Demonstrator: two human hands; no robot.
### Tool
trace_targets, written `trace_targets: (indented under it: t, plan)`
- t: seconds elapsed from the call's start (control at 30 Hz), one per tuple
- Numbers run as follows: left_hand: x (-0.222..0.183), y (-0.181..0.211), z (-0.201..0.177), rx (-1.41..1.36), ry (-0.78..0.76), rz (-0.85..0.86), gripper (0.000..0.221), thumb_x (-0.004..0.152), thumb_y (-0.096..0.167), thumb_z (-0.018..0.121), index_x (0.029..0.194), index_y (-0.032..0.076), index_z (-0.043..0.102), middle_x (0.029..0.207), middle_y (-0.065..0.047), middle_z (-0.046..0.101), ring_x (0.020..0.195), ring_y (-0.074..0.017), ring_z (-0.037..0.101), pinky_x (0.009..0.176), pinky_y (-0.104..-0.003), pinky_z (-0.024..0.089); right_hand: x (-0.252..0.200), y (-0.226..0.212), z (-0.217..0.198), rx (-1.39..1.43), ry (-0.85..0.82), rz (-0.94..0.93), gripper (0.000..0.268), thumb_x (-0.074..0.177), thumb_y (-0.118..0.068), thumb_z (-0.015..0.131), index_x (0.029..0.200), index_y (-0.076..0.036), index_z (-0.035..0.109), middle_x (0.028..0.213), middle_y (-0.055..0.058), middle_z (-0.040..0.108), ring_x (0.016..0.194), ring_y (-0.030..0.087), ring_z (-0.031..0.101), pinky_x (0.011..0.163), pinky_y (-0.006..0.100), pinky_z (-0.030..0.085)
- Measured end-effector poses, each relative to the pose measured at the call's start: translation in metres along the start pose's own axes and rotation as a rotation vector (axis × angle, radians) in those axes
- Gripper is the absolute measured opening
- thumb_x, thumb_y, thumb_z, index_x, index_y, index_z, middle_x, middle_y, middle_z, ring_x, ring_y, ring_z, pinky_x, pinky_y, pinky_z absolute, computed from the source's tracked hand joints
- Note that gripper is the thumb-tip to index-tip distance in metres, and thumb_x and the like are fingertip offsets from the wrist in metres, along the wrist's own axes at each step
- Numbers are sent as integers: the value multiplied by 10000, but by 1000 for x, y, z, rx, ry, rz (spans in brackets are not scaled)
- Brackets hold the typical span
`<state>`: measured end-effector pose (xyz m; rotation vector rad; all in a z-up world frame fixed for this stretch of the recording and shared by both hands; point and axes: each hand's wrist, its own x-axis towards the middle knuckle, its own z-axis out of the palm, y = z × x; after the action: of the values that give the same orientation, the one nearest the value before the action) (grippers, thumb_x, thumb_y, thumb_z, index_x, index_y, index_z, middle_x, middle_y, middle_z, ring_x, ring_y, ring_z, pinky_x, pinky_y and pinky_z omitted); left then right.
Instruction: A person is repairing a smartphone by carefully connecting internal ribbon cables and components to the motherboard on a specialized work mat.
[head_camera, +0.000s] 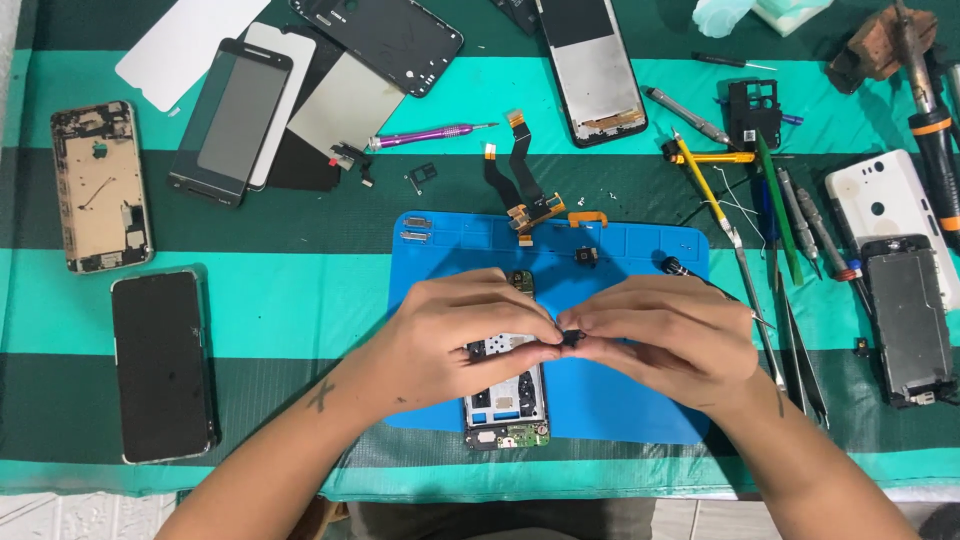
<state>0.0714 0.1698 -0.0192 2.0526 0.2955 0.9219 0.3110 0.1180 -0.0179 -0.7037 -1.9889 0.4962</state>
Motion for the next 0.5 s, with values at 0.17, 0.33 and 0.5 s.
trace_targets:
  t: [0.17, 0.33, 0.5]
  plan:
    - [-1, -1, -3, -2, -34, -21, 118, 992, 79, 714, 1104, 45, 722, 1049, -96, 766, 954, -258, 745, 858, -373, 614, 0, 1, -2, 5, -3, 14, 162, 866, -37, 765, 989, 42, 694, 924, 186, 772, 836, 298, 826, 718, 322, 706]
    - [-1, 1, -4, -36, 6, -117, 83, 1013, 111, 661, 1063, 65, 709, 999, -100, 761, 939, -252, 767, 839, -352, 651, 1, 0, 0, 20, 1, 39, 75, 915, -25, 679, 940, 31, 723, 886, 195, 770, 806, 281, 819, 683, 293, 690]
    - [-4, -1, 1, -114, 72, -251, 62, 1002, 102, 686, 1057, 79, 703, 875, -63, 738, 704, -155, 673, 607, -259, 509, -2, 1, 3, 41, -16, 77, 107, 929, -39, 680, 998, 19, 739, 955, 195, 777, 844, 277, 822, 732, 303, 710]
